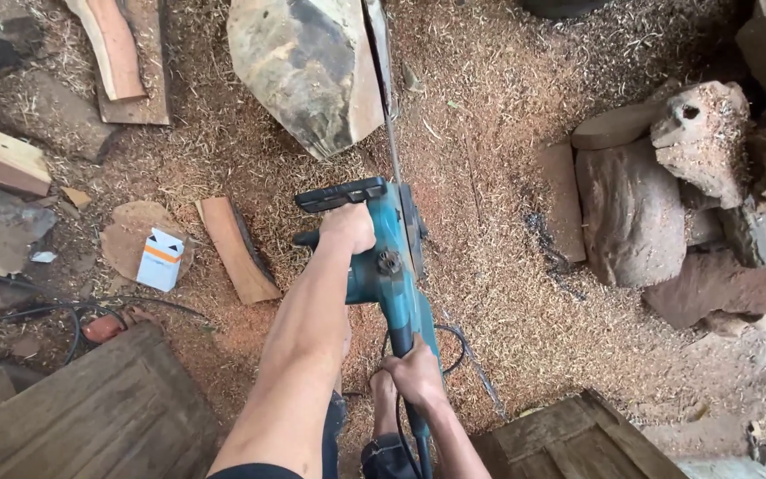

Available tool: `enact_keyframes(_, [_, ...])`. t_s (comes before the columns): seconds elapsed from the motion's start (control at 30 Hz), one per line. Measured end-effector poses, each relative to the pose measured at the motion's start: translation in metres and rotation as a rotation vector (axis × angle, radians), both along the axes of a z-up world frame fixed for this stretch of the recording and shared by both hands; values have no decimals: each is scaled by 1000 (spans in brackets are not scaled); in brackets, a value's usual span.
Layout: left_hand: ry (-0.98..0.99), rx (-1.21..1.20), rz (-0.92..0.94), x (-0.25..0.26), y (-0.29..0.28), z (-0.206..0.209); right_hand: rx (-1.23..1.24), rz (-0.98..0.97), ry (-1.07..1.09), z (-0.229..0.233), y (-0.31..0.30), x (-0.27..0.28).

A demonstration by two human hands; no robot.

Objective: Using an electric chainsaw to cut through a large piece of wood on the ground in a workshop area.

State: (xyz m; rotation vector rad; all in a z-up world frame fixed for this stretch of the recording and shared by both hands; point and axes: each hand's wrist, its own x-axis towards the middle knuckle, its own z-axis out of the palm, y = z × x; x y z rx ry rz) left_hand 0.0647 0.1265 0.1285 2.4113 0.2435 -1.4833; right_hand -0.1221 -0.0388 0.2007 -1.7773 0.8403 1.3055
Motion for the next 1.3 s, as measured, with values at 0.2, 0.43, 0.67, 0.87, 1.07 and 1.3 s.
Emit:
enact_keyframes(0.2, [53, 6, -23, -35, -8, -7, -1, -28, 60, -9, -6, -38])
enact_keyframes(0.43, [64, 27, -58, -70, -25, -20, 42, -75, 79, -23, -26, -78])
enact_keyframes(0.67, [70, 46, -60, -98, -40, -33, 32, -92, 78, -40, -43, -102])
enact_keyframes(0.87, [56, 55, -53, -122, -48, -54, 66, -83, 66, -67, -57, -128])
enact_keyframes(1.07, [29, 64, -17, -122, -57, -68, 35, -25, 24, -89, -62, -128])
enact_keyframes(1.3, [-72, 103, -45, -139, -60, -129, 26, -31, 2, -145, -69, -136])
